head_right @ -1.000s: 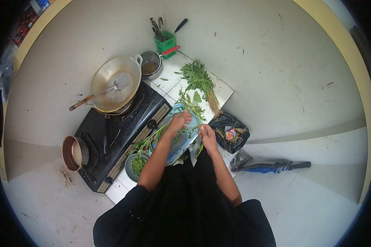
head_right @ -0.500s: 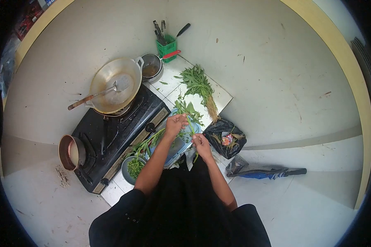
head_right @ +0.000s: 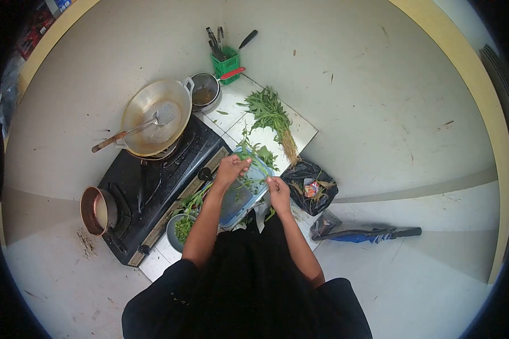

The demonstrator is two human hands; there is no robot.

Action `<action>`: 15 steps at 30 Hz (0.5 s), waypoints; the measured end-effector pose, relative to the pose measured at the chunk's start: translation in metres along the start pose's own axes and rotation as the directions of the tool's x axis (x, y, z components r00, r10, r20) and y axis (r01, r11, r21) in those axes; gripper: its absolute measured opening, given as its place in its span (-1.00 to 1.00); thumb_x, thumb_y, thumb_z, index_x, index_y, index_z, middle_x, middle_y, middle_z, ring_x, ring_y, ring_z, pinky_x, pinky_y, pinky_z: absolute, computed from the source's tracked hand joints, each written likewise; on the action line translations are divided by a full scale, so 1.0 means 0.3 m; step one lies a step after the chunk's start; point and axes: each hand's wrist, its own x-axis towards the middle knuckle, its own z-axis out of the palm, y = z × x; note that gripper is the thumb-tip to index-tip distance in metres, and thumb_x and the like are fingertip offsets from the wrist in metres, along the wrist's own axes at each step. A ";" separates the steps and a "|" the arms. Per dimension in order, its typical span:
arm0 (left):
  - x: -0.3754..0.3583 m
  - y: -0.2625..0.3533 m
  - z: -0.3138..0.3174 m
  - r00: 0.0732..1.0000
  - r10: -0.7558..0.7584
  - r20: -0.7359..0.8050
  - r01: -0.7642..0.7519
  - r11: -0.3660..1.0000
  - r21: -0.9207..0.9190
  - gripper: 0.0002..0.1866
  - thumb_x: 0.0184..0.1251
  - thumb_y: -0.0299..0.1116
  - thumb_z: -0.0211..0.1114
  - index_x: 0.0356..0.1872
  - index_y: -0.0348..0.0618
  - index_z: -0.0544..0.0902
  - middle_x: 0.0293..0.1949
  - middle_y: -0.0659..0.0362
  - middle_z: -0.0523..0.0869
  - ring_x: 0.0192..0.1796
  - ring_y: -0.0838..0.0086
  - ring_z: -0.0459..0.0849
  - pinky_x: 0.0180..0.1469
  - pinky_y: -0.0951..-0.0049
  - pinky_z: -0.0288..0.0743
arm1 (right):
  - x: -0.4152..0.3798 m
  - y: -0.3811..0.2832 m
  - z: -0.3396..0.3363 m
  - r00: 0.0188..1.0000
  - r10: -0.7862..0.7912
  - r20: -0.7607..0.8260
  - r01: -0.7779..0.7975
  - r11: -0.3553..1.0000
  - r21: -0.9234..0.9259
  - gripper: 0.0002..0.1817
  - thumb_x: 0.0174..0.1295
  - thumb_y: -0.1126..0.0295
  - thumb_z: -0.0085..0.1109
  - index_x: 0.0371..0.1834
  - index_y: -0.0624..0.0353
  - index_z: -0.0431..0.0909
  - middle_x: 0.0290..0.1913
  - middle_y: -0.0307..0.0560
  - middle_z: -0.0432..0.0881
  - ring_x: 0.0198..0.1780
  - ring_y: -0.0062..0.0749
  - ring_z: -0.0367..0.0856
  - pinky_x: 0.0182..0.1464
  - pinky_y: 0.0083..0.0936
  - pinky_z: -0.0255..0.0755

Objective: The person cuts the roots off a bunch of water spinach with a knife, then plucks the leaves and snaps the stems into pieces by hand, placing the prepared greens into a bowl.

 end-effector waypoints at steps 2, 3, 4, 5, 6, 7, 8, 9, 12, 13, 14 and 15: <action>0.000 0.009 -0.015 0.999 -0.008 0.038 0.007 1.000 0.009 -0.73 0.30 -0.25 0.45 -0.44 -0.20 0.63 -0.45 0.20 0.74 -0.43 0.62 0.68 -0.45 0.61 0.48 | -0.008 -0.012 -0.007 0.999 -0.027 -0.047 0.025 0.999 -0.037 -0.72 0.48 0.21 0.12 -0.27 0.19 0.62 -0.55 -0.49 0.33 -0.51 -0.77 0.19 -0.46 -0.66 0.06; 0.006 -0.004 -0.023 0.997 -0.013 0.071 0.010 0.999 0.044 -0.72 0.30 -0.25 0.45 -0.45 -0.22 0.62 -0.46 0.19 0.73 -0.43 0.61 0.68 -0.45 0.59 0.48 | -0.011 -0.013 -0.011 0.999 -0.025 -0.047 0.023 0.999 -0.037 -0.72 0.48 0.21 0.12 -0.27 0.19 0.62 -0.55 -0.49 0.33 -0.51 -0.77 0.19 -0.46 -0.66 0.06; 0.012 -0.017 -0.026 0.994 -0.020 0.104 0.012 0.997 0.078 -0.71 0.30 -0.25 0.45 -0.47 -0.23 0.62 -0.46 0.19 0.73 -0.43 0.61 0.68 -0.45 0.58 0.48 | -0.012 -0.014 -0.016 0.999 -0.022 -0.049 0.020 0.999 -0.035 -0.71 0.47 0.20 0.12 -0.28 0.20 0.62 -0.55 -0.50 0.33 -0.51 -0.77 0.19 -0.46 -0.66 0.06; 0.019 -0.030 -0.025 0.994 -0.021 0.104 0.013 0.997 0.077 -0.71 0.30 -0.25 0.45 -0.47 -0.23 0.62 -0.46 0.19 0.73 -0.43 0.61 0.68 -0.45 0.58 0.48 | -0.011 -0.015 -0.020 0.998 -0.020 -0.051 0.019 0.999 -0.034 -0.71 0.46 0.20 0.13 -0.29 0.20 0.63 -0.55 -0.50 0.33 -0.50 -0.77 0.20 -0.45 -0.66 0.06; 0.029 -0.047 -0.021 0.996 0.074 0.058 -0.081 0.988 0.132 -0.70 0.28 -0.27 0.45 -0.49 -0.26 0.61 -0.49 0.15 0.73 -0.45 0.58 0.68 -0.45 0.52 0.49 | -0.015 -0.030 -0.020 0.999 -0.020 -0.050 0.018 0.999 -0.035 -0.71 0.46 0.20 0.13 -0.29 0.20 0.63 -0.55 -0.50 0.33 -0.50 -0.77 0.20 -0.45 -0.66 0.06; 0.039 -0.065 -0.018 0.985 0.170 0.016 -0.170 0.967 0.191 -0.69 0.27 -0.29 0.45 -0.52 -0.28 0.59 -0.51 0.12 0.73 -0.46 0.55 0.67 -0.45 0.46 0.50 | -0.023 -0.045 -0.018 0.999 -0.039 -0.009 0.038 0.997 -0.065 -0.70 0.46 0.20 0.13 -0.29 0.21 0.64 -0.55 -0.50 0.33 -0.50 -0.78 0.20 -0.45 -0.66 0.05; 0.051 -0.080 -0.014 0.985 0.170 0.015 -0.170 0.967 0.190 -0.69 0.27 -0.29 0.45 -0.52 -0.28 0.59 -0.51 0.12 0.73 -0.46 0.55 0.67 -0.45 0.46 0.50 | -0.026 -0.060 -0.011 0.998 -0.057 0.031 0.060 0.994 -0.094 -0.70 0.46 0.20 0.13 -0.29 0.22 0.64 -0.55 -0.50 0.33 -0.49 -0.78 0.20 -0.45 -0.66 0.04; 0.063 -0.088 -0.008 0.971 0.230 -0.069 -0.204 0.941 0.269 -0.68 0.25 -0.29 0.45 -0.53 -0.31 0.58 -0.53 0.06 0.71 -0.48 0.44 0.68 -0.44 0.37 0.49 | -0.025 -0.061 -0.003 0.998 -0.058 0.033 0.061 0.994 -0.096 -0.70 0.46 0.20 0.13 -0.29 0.22 0.64 -0.55 -0.50 0.33 -0.49 -0.78 0.20 -0.45 -0.66 0.04; 0.071 -0.096 0.019 0.940 0.280 -0.196 -0.159 0.865 0.475 -0.72 0.25 -0.33 0.43 -0.50 -0.35 0.60 -0.55 0.00 0.70 -0.50 0.32 0.68 -0.41 0.28 0.49 | -0.027 -0.060 0.035 0.999 -0.010 0.051 0.019 0.986 -0.166 -0.68 0.43 0.20 0.15 -0.29 0.28 0.66 -0.47 -0.32 0.59 -0.40 -0.71 0.42 -0.31 -0.64 0.30; 0.067 -0.081 0.029 0.930 0.275 -0.245 -0.082 0.804 0.589 -0.76 0.26 -0.37 0.40 -0.46 -0.37 0.63 -0.55 -0.01 0.70 -0.51 0.31 0.68 -0.40 0.27 0.49 | -0.024 -0.046 0.045 0.999 -0.011 0.053 0.020 0.986 -0.166 -0.68 0.43 0.20 0.15 -0.29 0.28 0.66 -0.47 -0.32 0.59 -0.40 -0.71 0.42 -0.31 -0.64 0.30; 0.061 -0.068 0.038 0.929 0.277 -0.246 -0.084 0.803 0.589 -0.76 0.26 -0.37 0.40 -0.46 -0.37 0.63 -0.55 -0.01 0.70 -0.51 0.31 0.68 -0.40 0.27 0.49 | -0.018 -0.037 0.056 0.998 -0.046 0.033 0.051 0.981 -0.190 -0.68 0.43 0.20 0.14 -0.30 0.27 0.65 -0.52 -0.39 0.47 -0.45 -0.74 0.30 -0.38 -0.63 0.17; 0.057 -0.067 0.047 0.905 0.312 -0.290 -0.087 0.801 0.592 -0.76 0.25 -0.36 0.40 -0.46 -0.38 0.63 -0.55 -0.05 0.69 -0.50 0.20 0.68 -0.38 0.22 0.49 | -0.013 -0.039 0.064 0.997 -0.081 0.011 0.081 0.974 -0.214 -0.68 0.44 0.19 0.14 -0.31 0.26 0.64 -0.57 -0.47 0.35 -0.50 -0.76 0.19 -0.45 -0.63 0.05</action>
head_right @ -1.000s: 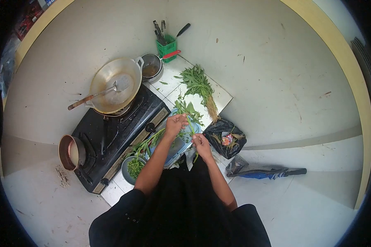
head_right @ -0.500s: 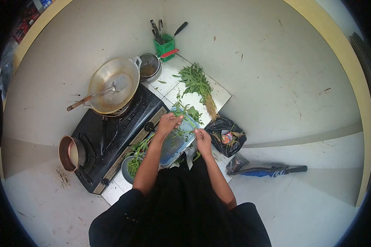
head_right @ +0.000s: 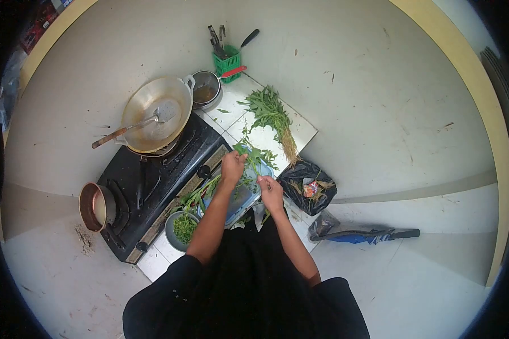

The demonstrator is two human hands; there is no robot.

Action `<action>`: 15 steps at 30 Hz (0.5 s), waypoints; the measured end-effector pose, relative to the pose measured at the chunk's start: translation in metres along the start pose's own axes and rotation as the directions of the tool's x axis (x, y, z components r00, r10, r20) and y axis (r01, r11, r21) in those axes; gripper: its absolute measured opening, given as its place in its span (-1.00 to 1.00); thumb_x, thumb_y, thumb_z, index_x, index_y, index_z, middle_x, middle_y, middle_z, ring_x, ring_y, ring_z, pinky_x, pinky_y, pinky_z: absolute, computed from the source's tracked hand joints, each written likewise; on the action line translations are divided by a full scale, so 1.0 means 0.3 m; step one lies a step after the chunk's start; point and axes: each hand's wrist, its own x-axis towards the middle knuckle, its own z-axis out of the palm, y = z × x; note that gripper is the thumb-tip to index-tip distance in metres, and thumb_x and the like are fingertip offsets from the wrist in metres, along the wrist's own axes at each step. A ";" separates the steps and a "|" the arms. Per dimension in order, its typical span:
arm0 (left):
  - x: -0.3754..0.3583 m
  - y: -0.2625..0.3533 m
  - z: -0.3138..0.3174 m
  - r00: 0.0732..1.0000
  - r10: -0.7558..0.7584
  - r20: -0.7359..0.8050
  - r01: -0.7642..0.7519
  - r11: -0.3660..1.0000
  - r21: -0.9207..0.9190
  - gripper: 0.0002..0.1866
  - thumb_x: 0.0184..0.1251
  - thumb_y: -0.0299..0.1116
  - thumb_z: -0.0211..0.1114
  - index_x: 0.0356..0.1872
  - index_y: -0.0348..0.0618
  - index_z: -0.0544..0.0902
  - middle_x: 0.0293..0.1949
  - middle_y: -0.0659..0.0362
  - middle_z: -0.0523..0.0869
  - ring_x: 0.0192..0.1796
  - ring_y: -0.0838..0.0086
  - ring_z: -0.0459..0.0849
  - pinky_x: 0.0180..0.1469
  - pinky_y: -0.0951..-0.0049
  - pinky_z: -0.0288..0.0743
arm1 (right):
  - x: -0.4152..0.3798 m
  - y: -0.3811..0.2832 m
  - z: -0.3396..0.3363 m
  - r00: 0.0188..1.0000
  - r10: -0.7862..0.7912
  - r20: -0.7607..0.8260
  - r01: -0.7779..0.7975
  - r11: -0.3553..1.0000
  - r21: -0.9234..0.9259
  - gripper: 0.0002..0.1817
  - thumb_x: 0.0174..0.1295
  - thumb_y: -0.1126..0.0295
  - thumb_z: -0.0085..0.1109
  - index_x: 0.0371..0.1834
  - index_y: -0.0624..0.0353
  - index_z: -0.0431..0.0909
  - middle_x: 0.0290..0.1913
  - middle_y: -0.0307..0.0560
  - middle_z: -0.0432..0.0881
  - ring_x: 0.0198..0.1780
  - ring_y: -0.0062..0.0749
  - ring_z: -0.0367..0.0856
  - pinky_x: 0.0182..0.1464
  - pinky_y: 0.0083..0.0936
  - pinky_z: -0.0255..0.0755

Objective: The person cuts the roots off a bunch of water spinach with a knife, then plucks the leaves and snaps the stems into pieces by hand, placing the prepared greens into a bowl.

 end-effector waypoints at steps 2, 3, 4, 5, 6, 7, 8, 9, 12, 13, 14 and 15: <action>-0.009 0.016 0.016 0.998 0.006 -0.057 -0.005 1.000 0.002 -0.75 0.24 -0.36 0.39 -0.46 -0.38 0.62 -0.54 -0.10 0.68 -0.49 0.08 0.68 -0.36 0.16 0.50 | 0.004 -0.003 0.001 1.000 0.012 -0.007 -0.012 1.000 -0.011 -0.67 0.43 0.19 0.14 -0.31 0.25 0.64 -0.57 -0.45 0.36 -0.50 -0.76 0.19 -0.45 -0.62 0.06; -0.018 0.028 0.020 0.995 -0.001 -0.100 0.003 1.000 0.016 -0.75 0.25 -0.36 0.39 -0.46 -0.39 0.62 -0.54 -0.11 0.68 -0.47 0.01 0.67 -0.36 0.15 0.50 | 0.003 -0.007 0.003 1.000 0.025 -0.011 -0.026 0.999 -0.021 -0.67 0.43 0.18 0.14 -0.32 0.24 0.64 -0.58 -0.44 0.36 -0.50 -0.75 0.20 -0.45 -0.62 0.06; -0.024 0.042 0.021 0.990 -0.007 -0.144 0.012 1.000 0.029 -0.74 0.26 -0.35 0.38 -0.45 -0.39 0.62 -0.53 -0.12 0.68 -0.44 -0.05 0.67 -0.35 0.14 0.49 | 0.006 -0.012 0.008 1.000 0.026 -0.012 -0.027 0.999 -0.020 -0.67 0.43 0.18 0.14 -0.32 0.24 0.64 -0.58 -0.44 0.36 -0.50 -0.75 0.20 -0.45 -0.62 0.06; -0.026 0.051 0.023 0.990 -0.008 -0.142 0.012 0.999 0.030 -0.74 0.26 -0.35 0.38 -0.45 -0.39 0.62 -0.53 -0.12 0.68 -0.44 -0.05 0.67 -0.35 0.14 0.49 | 0.008 -0.016 0.013 1.000 0.018 -0.024 -0.018 1.000 -0.012 -0.67 0.43 0.17 0.14 -0.32 0.24 0.64 -0.58 -0.44 0.36 -0.50 -0.75 0.20 -0.44 -0.61 0.07; -0.023 0.042 0.037 0.985 0.008 -0.170 0.007 0.996 0.088 -0.74 0.27 -0.35 0.38 -0.46 -0.38 0.62 -0.53 -0.13 0.67 -0.43 -0.08 0.67 -0.35 0.11 0.49 | 0.006 -0.021 0.016 0.999 0.010 -0.036 -0.010 1.000 -0.004 -0.66 0.43 0.17 0.14 -0.33 0.24 0.65 -0.58 -0.43 0.37 -0.50 -0.75 0.20 -0.44 -0.61 0.07; -0.017 0.032 0.049 0.980 0.025 -0.198 0.005 0.989 0.145 -0.73 0.27 -0.34 0.37 -0.46 -0.38 0.61 -0.54 -0.15 0.66 -0.42 -0.10 0.66 -0.34 0.08 0.48 | 0.001 -0.024 0.017 0.999 0.012 -0.037 -0.012 1.000 -0.004 -0.66 0.43 0.17 0.14 -0.33 0.24 0.65 -0.58 -0.43 0.37 -0.50 -0.75 0.20 -0.44 -0.61 0.07; -0.007 0.019 0.054 0.980 0.025 -0.196 0.004 0.989 0.147 -0.73 0.27 -0.34 0.37 -0.46 -0.38 0.61 -0.54 -0.15 0.66 -0.42 -0.10 0.66 -0.34 0.08 0.48 | -0.004 -0.029 0.020 0.999 0.013 -0.042 -0.013 1.000 0.008 -0.66 0.43 0.16 0.14 -0.32 0.24 0.65 -0.58 -0.43 0.38 -0.49 -0.75 0.20 -0.43 -0.61 0.07; 0.010 0.001 0.056 0.968 -0.042 -0.247 0.075 0.989 0.125 -0.74 0.30 -0.34 0.35 -0.44 -0.37 0.61 -0.48 -0.18 0.67 -0.35 -0.13 0.68 -0.29 0.03 0.50 | -0.007 -0.033 0.021 0.999 0.013 -0.048 -0.012 1.000 0.021 -0.65 0.43 0.16 0.14 -0.32 0.24 0.65 -0.57 -0.43 0.39 -0.49 -0.75 0.21 -0.43 -0.62 0.07; 0.071 -0.049 0.001 0.985 -0.101 -0.142 0.112 0.991 0.067 -0.76 0.33 -0.35 0.31 -0.43 -0.36 0.62 -0.43 -0.21 0.70 -0.29 -0.13 0.70 -0.24 0.00 0.54 | -0.032 0.001 -0.025 0.997 -0.006 -0.076 0.006 1.000 -0.002 -0.67 0.42 0.17 0.16 -0.26 0.25 0.68 -0.55 -0.42 0.43 -0.48 -0.75 0.25 -0.41 -0.64 0.12; 0.082 -0.057 -0.013 0.996 -0.086 0.014 0.086 0.996 0.029 -0.76 0.34 -0.37 0.30 -0.43 -0.36 0.62 -0.43 -0.21 0.71 -0.29 -0.11 0.71 -0.23 0.02 0.55 | -0.034 0.023 -0.041 0.997 -0.004 -0.074 0.004 1.000 -0.003 -0.67 0.42 0.17 0.16 -0.26 0.25 0.68 -0.55 -0.42 0.43 -0.48 -0.75 0.25 -0.41 -0.64 0.12; 0.088 -0.057 -0.013 0.996 -0.087 0.012 0.087 0.996 0.030 -0.76 0.34 -0.37 0.30 -0.43 -0.36 0.62 -0.43 -0.21 0.71 -0.29 -0.11 0.71 -0.23 0.02 0.55 | -0.028 0.043 -0.052 0.994 0.009 -0.111 -0.008 1.000 0.004 -0.68 0.41 0.18 0.18 -0.21 0.25 0.70 -0.54 -0.41 0.45 -0.48 -0.74 0.28 -0.40 -0.65 0.16; 0.091 -0.055 -0.017 0.987 -0.126 0.097 0.132 0.990 -0.057 -0.77 0.33 -0.37 0.29 -0.43 -0.37 0.63 -0.44 -0.20 0.71 -0.30 -0.06 0.72 -0.23 0.06 0.57 | -0.027 0.048 -0.057 0.989 0.023 -0.148 -0.021 1.000 0.014 -0.69 0.40 0.18 0.20 -0.16 0.25 0.72 -0.53 -0.41 0.46 -0.48 -0.73 0.31 -0.40 -0.66 0.21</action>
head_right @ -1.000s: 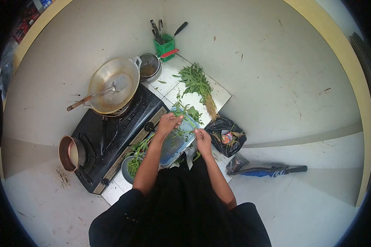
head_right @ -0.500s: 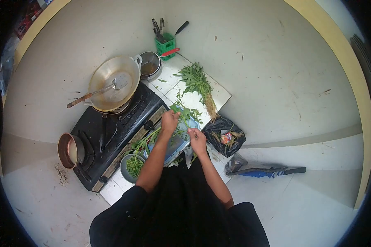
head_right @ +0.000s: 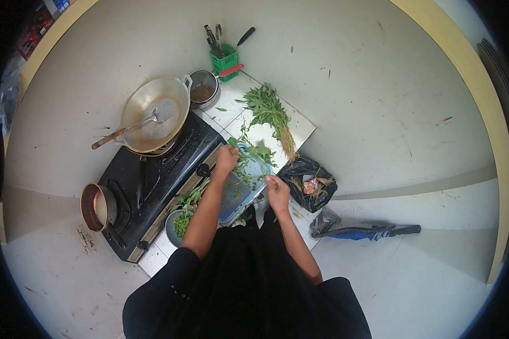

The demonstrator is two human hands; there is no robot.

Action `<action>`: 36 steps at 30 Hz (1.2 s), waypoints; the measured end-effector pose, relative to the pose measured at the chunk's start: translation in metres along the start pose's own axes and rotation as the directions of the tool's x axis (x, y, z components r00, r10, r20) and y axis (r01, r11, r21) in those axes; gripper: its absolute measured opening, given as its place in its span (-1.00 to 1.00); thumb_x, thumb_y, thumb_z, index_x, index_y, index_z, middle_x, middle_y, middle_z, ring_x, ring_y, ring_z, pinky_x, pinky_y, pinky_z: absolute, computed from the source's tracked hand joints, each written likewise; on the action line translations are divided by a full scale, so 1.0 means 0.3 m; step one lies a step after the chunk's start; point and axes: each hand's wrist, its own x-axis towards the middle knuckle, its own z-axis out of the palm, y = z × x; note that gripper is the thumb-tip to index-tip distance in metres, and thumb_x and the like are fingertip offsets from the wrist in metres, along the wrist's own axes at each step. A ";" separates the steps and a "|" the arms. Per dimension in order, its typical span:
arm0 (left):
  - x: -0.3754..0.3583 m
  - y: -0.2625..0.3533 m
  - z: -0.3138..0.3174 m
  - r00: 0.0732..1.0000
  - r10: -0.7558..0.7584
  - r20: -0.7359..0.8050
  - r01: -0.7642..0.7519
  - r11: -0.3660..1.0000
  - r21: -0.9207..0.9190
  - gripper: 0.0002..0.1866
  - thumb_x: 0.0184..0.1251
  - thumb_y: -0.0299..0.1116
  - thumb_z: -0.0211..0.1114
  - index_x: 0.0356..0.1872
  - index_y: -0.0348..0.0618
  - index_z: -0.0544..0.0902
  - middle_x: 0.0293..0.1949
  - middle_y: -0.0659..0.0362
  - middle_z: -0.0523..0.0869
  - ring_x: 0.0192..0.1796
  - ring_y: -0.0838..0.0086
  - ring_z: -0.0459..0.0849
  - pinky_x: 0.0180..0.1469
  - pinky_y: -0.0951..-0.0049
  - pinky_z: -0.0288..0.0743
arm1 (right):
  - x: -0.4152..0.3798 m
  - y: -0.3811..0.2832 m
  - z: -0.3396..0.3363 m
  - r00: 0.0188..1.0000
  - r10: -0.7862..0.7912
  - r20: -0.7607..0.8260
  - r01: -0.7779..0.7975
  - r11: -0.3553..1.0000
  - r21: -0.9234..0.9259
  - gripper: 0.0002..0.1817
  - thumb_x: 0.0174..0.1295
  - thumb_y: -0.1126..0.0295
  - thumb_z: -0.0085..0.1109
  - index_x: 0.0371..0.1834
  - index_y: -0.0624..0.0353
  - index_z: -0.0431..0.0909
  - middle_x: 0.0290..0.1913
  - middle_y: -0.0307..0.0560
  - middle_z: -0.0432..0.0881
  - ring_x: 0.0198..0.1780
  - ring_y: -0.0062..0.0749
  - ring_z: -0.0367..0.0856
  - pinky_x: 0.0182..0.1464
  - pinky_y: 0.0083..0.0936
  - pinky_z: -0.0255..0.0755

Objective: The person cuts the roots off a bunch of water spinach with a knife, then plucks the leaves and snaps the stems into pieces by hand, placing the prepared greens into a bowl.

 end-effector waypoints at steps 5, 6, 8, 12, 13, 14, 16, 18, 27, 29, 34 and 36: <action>0.023 -0.086 0.040 0.983 -0.029 0.180 0.043 0.996 -0.074 -0.82 0.31 -0.39 0.27 -0.38 -0.33 0.68 -0.41 -0.16 0.73 -0.30 0.11 0.76 -0.22 0.20 0.61 | 0.013 0.005 -0.018 0.999 0.007 -0.046 -0.008 1.000 -0.020 -0.68 0.38 0.25 0.23 0.05 0.22 0.70 -0.45 -0.33 0.56 -0.47 -0.69 0.42 -0.42 -0.66 0.32; 0.014 -0.093 0.052 0.997 0.041 0.071 -0.050 0.991 0.122 -0.83 0.30 -0.40 0.25 -0.35 -0.31 0.70 -0.41 -0.15 0.73 -0.29 0.14 0.76 -0.23 0.24 0.61 | 0.013 -0.012 -0.022 0.996 -0.053 -0.066 0.050 0.998 -0.043 -0.70 0.37 0.30 0.23 0.06 0.22 0.70 -0.42 -0.28 0.58 -0.48 -0.67 0.43 -0.42 -0.65 0.33; 0.000 -0.107 0.073 0.991 0.131 -0.024 -0.117 0.939 0.322 -0.84 0.29 -0.41 0.24 -0.32 -0.30 0.71 -0.40 -0.14 0.73 -0.29 0.16 0.76 -0.24 0.28 0.60 | 0.019 -0.046 -0.029 0.990 -0.112 -0.083 0.107 0.992 -0.067 -0.71 0.36 0.36 0.24 0.08 0.22 0.69 -0.38 -0.23 0.61 -0.48 -0.65 0.45 -0.41 -0.63 0.35; -0.150 0.114 -0.031 0.925 0.100 0.367 -0.010 0.971 -0.239 -0.76 0.33 -0.29 0.30 -0.23 -0.29 0.71 -0.39 0.08 0.75 -0.34 0.37 0.71 -0.32 0.39 0.53 | 0.021 -0.064 -0.022 0.961 -0.260 -0.092 0.245 0.958 -0.147 -0.76 0.31 0.49 0.25 0.02 0.22 0.72 -0.34 -0.11 0.65 -0.41 -0.54 0.53 -0.33 -0.57 0.42; -0.166 0.128 -0.030 0.798 0.004 0.603 0.250 0.907 -0.338 -0.71 0.35 -0.21 0.34 -0.18 -0.28 0.71 -0.39 0.20 0.75 -0.37 0.50 0.67 -0.36 0.44 0.47 | 0.018 -0.067 -0.021 0.944 -0.314 -0.102 0.294 0.939 -0.178 -0.77 0.29 0.52 0.26 -0.01 0.21 0.74 -0.35 -0.08 0.66 -0.37 -0.49 0.56 -0.29 -0.55 0.45; -0.173 0.136 -0.019 0.799 0.002 0.602 0.253 0.906 -0.339 -0.71 0.35 -0.21 0.34 -0.18 -0.28 0.71 -0.39 0.20 0.75 -0.37 0.50 0.67 -0.36 0.44 0.47 | 0.015 -0.070 -0.021 0.944 -0.314 -0.099 0.293 0.939 -0.179 -0.77 0.29 0.52 0.26 -0.01 0.21 0.74 -0.35 -0.08 0.66 -0.37 -0.49 0.56 -0.29 -0.55 0.45; -0.177 0.143 0.006 0.838 -0.004 0.546 0.164 0.956 -0.245 -0.69 0.34 -0.16 0.40 -0.23 -0.27 0.71 -0.42 0.23 0.73 -0.39 0.58 0.64 -0.40 0.54 0.43 | 0.011 -0.079 -0.015 0.929 -0.363 -0.070 0.338 0.911 -0.235 -0.77 0.25 0.56 0.26 -0.04 0.19 0.75 -0.33 -0.03 0.67 -0.32 -0.38 0.61 -0.22 -0.50 0.48; -0.192 0.148 0.023 0.847 0.008 0.532 0.179 0.937 -0.300 -0.72 0.32 -0.20 0.42 -0.31 -0.27 0.70 -0.46 0.21 0.72 -0.43 0.60 0.63 -0.41 0.55 0.44 | 0.004 -0.086 -0.009 0.928 -0.367 -0.060 0.341 0.905 -0.254 -0.77 0.24 0.57 0.27 -0.05 0.17 0.76 -0.32 -0.02 0.67 -0.32 -0.34 0.62 -0.20 -0.48 0.49; -0.189 0.135 -0.043 0.813 0.064 0.579 0.120 0.954 -0.274 -0.75 0.26 -0.25 0.49 -0.42 -0.25 0.70 -0.49 0.18 0.74 -0.51 0.62 0.61 -0.45 0.57 0.43 | 0.012 -0.099 -0.063 0.949 -0.312 -0.037 0.286 0.907 -0.309 -0.79 0.23 0.54 0.24 -0.13 0.10 0.78 -0.29 -0.03 0.69 -0.29 -0.16 0.67 -0.19 -0.37 0.51; -0.184 0.134 -0.053 0.793 0.055 0.607 0.138 0.954 -0.266 -0.76 0.25 -0.28 0.49 -0.44 -0.25 0.70 -0.48 0.18 0.74 -0.51 0.61 0.62 -0.45 0.56 0.44 | 0.017 -0.098 -0.066 0.944 -0.327 -0.039 0.299 0.902 -0.312 -0.80 0.22 0.54 0.24 -0.14 0.09 0.78 -0.30 -0.03 0.69 -0.29 -0.16 0.67 -0.19 -0.36 0.51; -0.149 0.068 -0.004 0.873 0.230 0.429 -0.158 0.968 -0.197 -0.73 0.16 -0.30 0.51 -0.39 -0.35 0.69 -0.49 0.09 0.74 -0.44 0.44 0.71 -0.35 0.41 0.56 | 0.016 -0.119 -0.059 0.935 -0.354 -0.002 0.331 0.876 -0.351 -0.81 0.21 0.53 0.26 -0.18 0.06 0.79 -0.29 -0.05 0.70 -0.33 -0.14 0.68 -0.23 -0.35 0.51; -0.161 0.088 -0.006 0.900 0.209 0.383 -0.191 0.978 -0.085 -0.73 0.15 -0.29 0.49 -0.38 -0.35 0.69 -0.46 0.04 0.75 -0.40 0.33 0.74 -0.31 0.33 0.59 | 0.012 -0.134 -0.052 0.946 -0.323 0.015 0.306 0.880 -0.362 -0.81 0.19 0.54 0.27 -0.18 0.10 0.78 -0.32 -0.04 0.69 -0.34 -0.19 0.67 -0.23 -0.39 0.50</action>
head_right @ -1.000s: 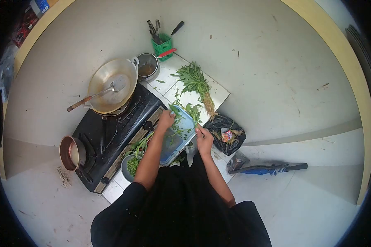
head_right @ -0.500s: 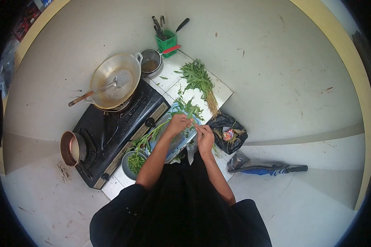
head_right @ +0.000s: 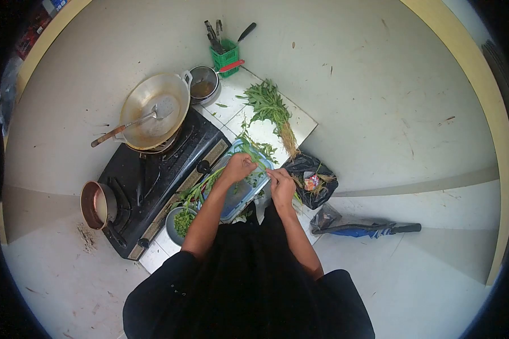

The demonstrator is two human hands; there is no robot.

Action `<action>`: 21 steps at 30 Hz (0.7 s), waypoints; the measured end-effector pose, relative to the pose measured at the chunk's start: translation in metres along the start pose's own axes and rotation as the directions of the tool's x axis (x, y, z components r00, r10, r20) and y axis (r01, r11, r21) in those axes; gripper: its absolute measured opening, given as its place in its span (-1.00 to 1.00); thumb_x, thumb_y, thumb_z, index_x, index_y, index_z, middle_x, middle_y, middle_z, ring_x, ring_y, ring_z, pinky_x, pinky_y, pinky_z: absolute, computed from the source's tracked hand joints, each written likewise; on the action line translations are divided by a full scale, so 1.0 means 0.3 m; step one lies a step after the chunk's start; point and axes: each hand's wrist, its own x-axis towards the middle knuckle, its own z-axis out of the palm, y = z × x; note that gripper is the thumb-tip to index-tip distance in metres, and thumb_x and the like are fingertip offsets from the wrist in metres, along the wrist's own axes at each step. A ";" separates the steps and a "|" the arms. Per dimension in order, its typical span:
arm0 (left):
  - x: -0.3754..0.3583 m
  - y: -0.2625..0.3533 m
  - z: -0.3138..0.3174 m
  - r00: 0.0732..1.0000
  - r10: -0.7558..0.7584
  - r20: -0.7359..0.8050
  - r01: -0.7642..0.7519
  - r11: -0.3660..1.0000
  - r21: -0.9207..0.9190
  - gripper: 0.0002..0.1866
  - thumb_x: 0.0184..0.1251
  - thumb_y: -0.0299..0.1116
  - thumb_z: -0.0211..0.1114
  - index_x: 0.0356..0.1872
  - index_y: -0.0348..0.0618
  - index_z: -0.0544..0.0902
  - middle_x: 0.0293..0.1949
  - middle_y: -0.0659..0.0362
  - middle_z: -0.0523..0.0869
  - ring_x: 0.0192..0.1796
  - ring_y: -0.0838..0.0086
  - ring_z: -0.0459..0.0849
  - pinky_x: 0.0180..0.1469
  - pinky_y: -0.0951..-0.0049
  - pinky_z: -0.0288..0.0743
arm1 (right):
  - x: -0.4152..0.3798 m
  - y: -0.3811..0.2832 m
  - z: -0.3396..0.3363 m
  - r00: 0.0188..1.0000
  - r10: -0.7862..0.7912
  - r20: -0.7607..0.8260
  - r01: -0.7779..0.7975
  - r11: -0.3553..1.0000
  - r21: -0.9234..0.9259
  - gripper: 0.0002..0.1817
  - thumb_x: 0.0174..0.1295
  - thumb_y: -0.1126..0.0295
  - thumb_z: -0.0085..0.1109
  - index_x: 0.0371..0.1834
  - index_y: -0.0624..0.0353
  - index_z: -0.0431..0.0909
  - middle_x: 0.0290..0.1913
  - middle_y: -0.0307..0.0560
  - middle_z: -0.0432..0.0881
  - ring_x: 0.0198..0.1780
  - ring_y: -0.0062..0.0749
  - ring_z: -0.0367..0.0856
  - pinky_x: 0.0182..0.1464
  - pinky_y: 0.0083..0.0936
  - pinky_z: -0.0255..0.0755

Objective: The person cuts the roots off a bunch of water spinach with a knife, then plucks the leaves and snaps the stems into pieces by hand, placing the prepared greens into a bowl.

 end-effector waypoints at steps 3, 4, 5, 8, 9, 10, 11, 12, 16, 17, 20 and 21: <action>-0.020 0.067 0.015 0.982 -0.052 -0.184 0.095 0.967 0.235 -0.72 0.14 -0.26 0.45 -0.36 -0.33 0.70 -0.39 -0.03 0.77 -0.31 0.13 0.77 -0.23 0.18 0.63 | -0.005 -0.011 0.015 0.999 0.034 0.021 -0.033 0.999 -0.034 -0.83 0.18 0.53 0.28 -0.19 0.11 0.79 -0.33 -0.04 0.68 -0.34 -0.19 0.66 -0.24 -0.39 0.50; -0.019 0.081 0.021 0.948 -0.070 -0.311 0.179 0.924 0.338 -0.72 0.15 -0.24 0.43 -0.36 -0.31 0.70 -0.35 -0.06 0.77 -0.27 0.04 0.77 -0.19 0.11 0.63 | -0.005 -0.011 0.016 0.999 0.042 0.012 -0.042 0.997 -0.059 -0.84 0.19 0.51 0.27 -0.21 0.08 0.79 -0.32 -0.06 0.68 -0.34 -0.14 0.67 -0.24 -0.35 0.51; -0.011 0.083 0.002 0.948 -0.067 -0.311 0.176 0.925 0.337 -0.72 0.15 -0.24 0.43 -0.36 -0.31 0.70 -0.35 -0.06 0.77 -0.27 0.04 0.77 -0.19 0.11 0.63 | -0.009 -0.007 0.008 0.999 0.041 0.010 -0.040 0.997 -0.061 -0.84 0.19 0.51 0.27 -0.21 0.08 0.79 -0.32 -0.06 0.68 -0.34 -0.14 0.67 -0.24 -0.35 0.51; 0.018 0.016 -0.100 0.896 -0.104 -0.432 0.226 0.943 0.243 -0.72 0.22 -0.21 0.39 -0.41 -0.29 0.70 -0.36 -0.08 0.76 -0.23 -0.01 0.75 -0.12 0.10 0.63 | -0.034 0.068 -0.026 0.997 0.028 -0.072 -0.028 1.000 -0.003 -0.84 0.18 0.53 0.27 -0.20 0.14 0.78 -0.35 -0.01 0.67 -0.34 -0.16 0.65 -0.23 -0.37 0.49; 0.032 -0.011 -0.116 0.895 -0.110 -0.432 0.232 0.943 0.239 -0.72 0.22 -0.21 0.39 -0.41 -0.29 0.70 -0.36 -0.08 0.76 -0.23 -0.01 0.75 -0.12 0.10 0.63 | -0.036 0.078 -0.043 0.997 0.030 -0.066 -0.030 1.000 -0.006 -0.84 0.18 0.53 0.27 -0.20 0.14 0.78 -0.35 -0.01 0.67 -0.34 -0.16 0.65 -0.23 -0.37 0.49; 0.047 -0.028 -0.136 0.924 -0.142 -0.356 0.226 0.952 0.208 -0.72 0.23 -0.22 0.39 -0.41 -0.29 0.70 -0.38 -0.06 0.77 -0.24 -0.01 0.75 -0.12 0.09 0.63 | -0.033 0.081 -0.056 0.995 0.048 -0.088 -0.043 0.997 0.057 -0.84 0.19 0.53 0.27 -0.20 0.17 0.77 -0.36 0.02 0.66 -0.33 -0.19 0.65 -0.22 -0.39 0.49; 0.058 -0.043 -0.148 0.946 -0.168 -0.278 0.223 0.959 0.177 -0.72 0.24 -0.23 0.39 -0.41 -0.29 0.70 -0.40 -0.04 0.77 -0.25 -0.01 0.75 -0.12 0.07 0.62 | -0.030 0.083 -0.067 0.992 0.067 -0.110 -0.053 0.991 0.122 -0.85 0.20 0.53 0.27 -0.19 0.20 0.77 -0.37 0.05 0.66 -0.33 -0.22 0.65 -0.21 -0.40 0.49; 0.063 -0.043 -0.150 0.956 -0.208 -0.207 0.231 0.969 0.092 -0.70 0.27 -0.22 0.37 -0.27 -0.33 0.68 -0.29 -0.13 0.77 -0.18 -0.05 0.73 -0.05 0.05 0.59 | -0.028 0.100 -0.072 0.994 0.063 -0.085 -0.052 0.991 0.120 -0.84 0.28 0.49 0.26 -0.13 0.27 0.74 -0.34 0.00 0.70 -0.32 -0.40 0.65 -0.23 -0.49 0.50; 0.054 -0.085 -0.066 0.961 -0.048 -0.271 0.145 0.925 0.350 -0.53 0.32 -0.20 0.33 0.04 -0.45 0.56 0.01 -0.39 0.63 0.08 -0.21 0.61 0.18 0.04 0.48 | -0.021 0.106 -0.037 0.925 0.378 0.023 -0.357 0.851 0.384 -0.73 0.37 0.37 0.25 -0.01 0.35 0.67 -0.28 -0.21 0.72 -0.42 -0.68 0.52 -0.38 -0.65 0.42; 0.047 -0.063 -0.036 0.963 -0.045 -0.265 0.140 0.926 0.351 -0.53 0.32 -0.20 0.33 0.04 -0.45 0.56 0.01 -0.39 0.63 0.08 -0.21 0.61 0.18 0.04 0.48 | -0.020 0.107 -0.033 0.924 0.382 0.017 -0.358 0.851 0.383 -0.73 0.37 0.37 0.25 -0.01 0.35 0.67 -0.28 -0.21 0.72 -0.42 -0.68 0.52 -0.38 -0.65 0.42; 0.061 -0.145 0.063 0.979 -0.122 -0.162 0.129 0.991 0.033 -0.54 0.36 -0.11 0.32 0.02 -0.35 0.61 0.00 -0.13 0.69 0.07 0.15 0.67 0.09 0.21 0.53 | -0.018 0.083 -0.019 0.931 0.364 0.033 -0.337 0.820 0.463 -0.71 0.40 0.32 0.22 -0.01 0.36 0.63 -0.32 -0.23 0.68 -0.47 -0.71 0.45 -0.41 -0.69 0.35; 0.042 -0.107 0.060 0.978 -0.127 -0.164 0.134 0.991 0.031 -0.54 0.36 -0.11 0.32 0.02 -0.35 0.61 0.00 -0.13 0.69 0.07 0.15 0.67 0.09 0.21 0.53 | -0.022 0.084 -0.016 0.930 0.364 0.038 -0.340 0.820 0.461 -0.71 0.40 0.32 0.22 -0.01 0.36 0.63 -0.32 -0.23 0.68 -0.47 -0.71 0.45 -0.41 -0.69 0.35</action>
